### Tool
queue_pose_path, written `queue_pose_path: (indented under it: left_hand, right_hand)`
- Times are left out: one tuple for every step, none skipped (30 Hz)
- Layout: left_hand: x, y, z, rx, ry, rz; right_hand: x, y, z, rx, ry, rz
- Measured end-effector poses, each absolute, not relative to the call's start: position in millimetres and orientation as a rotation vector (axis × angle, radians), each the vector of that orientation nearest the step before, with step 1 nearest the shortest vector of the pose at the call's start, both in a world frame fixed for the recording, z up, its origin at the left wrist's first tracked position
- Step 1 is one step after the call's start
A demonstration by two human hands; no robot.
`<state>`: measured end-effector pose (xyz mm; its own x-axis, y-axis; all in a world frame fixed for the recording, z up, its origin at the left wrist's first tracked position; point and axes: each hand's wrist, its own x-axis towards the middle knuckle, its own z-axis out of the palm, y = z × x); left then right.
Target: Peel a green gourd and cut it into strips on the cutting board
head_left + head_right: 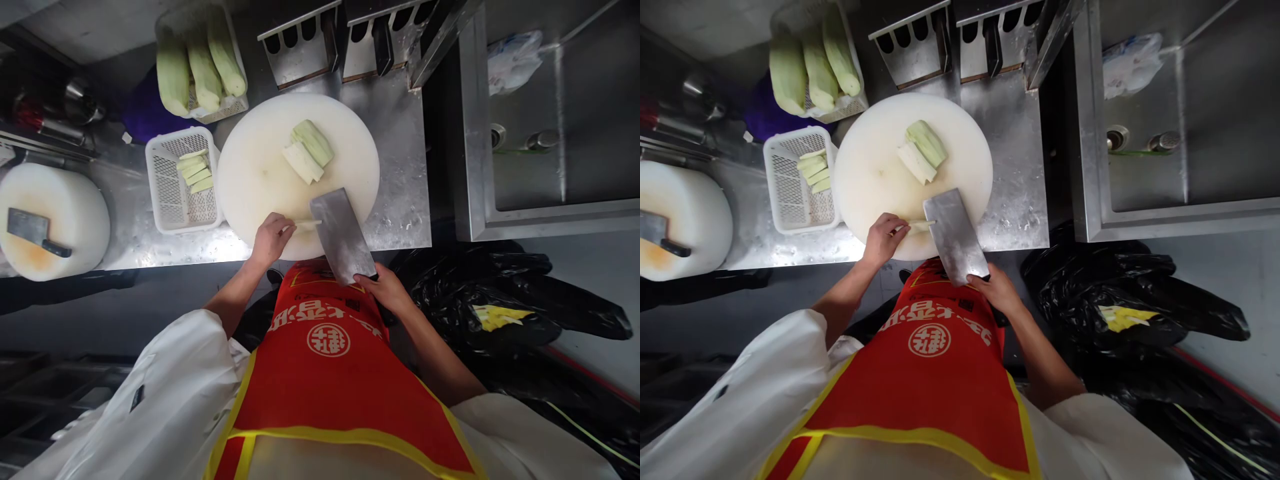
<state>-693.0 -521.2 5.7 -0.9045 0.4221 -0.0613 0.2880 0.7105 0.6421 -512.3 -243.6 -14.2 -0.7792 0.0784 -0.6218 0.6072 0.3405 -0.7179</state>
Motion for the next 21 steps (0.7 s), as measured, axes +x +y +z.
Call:
queue_pose_path:
  left_hand:
    - [-692, -523, 6, 0.581, 2.719, 0.963]
    - [-692, -525, 7, 0.597, 2.720, 0.958]
    - [-691, -527, 9, 0.616, 2.715, 0.953]
    - [-691, -529, 10, 0.633, 2.705, 0.949]
    - [-691, -531, 11, 0.642, 2.693, 0.947]
    - [-691, -533, 12, 0.641, 2.685, 0.946]
    - [-691, -534, 12, 0.630, 2.683, 0.945]
    - [-692, -534, 13, 0.614, 2.689, 0.945]
    - [-692, -534, 13, 0.600, 2.699, 0.944]
    - [-693, -533, 13, 0.592, 2.708, 0.944]
    - [-693, -533, 13, 0.593, 2.712, 0.944]
    - [-693, -532, 14, 0.601, 2.711, 0.946]
    - [-694, -532, 14, 0.615, 2.708, 0.946]
    - [-694, -532, 14, 0.630, 2.703, 0.944]
    - [-695, -532, 14, 0.643, 2.697, 0.937]
    - [-695, -533, 15, 0.653, 2.694, 0.926]
    - [-696, -533, 15, 0.657, 2.692, 0.913]
    - [-697, -534, 15, 0.659, 2.692, 0.903]
    - [-698, -534, 15, 0.660, 2.693, 0.898]
    - [-698, -534, 15, 0.662, 2.695, 0.896]
    - [-699, -534, 15, 0.665, 2.695, 0.898]
  right_hand:
    - [-518, -247, -14, 0.592, 2.137, -1.432]
    - [-523, -251, -13, 0.585, 2.150, -1.419]
    - [-527, -253, -12, 0.574, 2.161, -1.409]
    - [-528, -255, -12, 0.561, 2.168, -1.399]
    - [-528, -255, -11, 0.550, 2.171, -1.389]
    - [-526, -255, -10, 0.543, 2.173, -1.378]
    - [-523, -253, -10, 0.539, 2.171, -1.364]
    - [-519, -251, -9, 0.538, 2.168, -1.349]
    - [-516, -250, -8, 0.539, 2.165, -1.334]
    - [-514, -250, -8, 0.539, 2.163, -1.319]
    - [-514, -250, -8, 0.535, 2.164, -1.306]
    - [-516, -252, -9, 0.527, 2.167, -1.298]
    - [-520, -255, -9, 0.519, 2.174, -1.294]
    - [-524, -258, -10, 0.511, 2.183, -1.294]
    - [-528, -262, -11, 0.505, 2.197, -1.295]
    - [-531, -265, -12, 0.499, 2.213, -1.298]
    - [-533, -266, -12, 0.493, 2.226, -1.298]
    - [-533, -267, -12, 0.486, 2.234, -1.294]
    - [-531, -267, -12, 0.479, 2.235, -1.288]
    - [-528, -266, -12, 0.473, 2.230, -1.280]
    - [-525, -265, -11, 0.467, 2.224, -1.270]
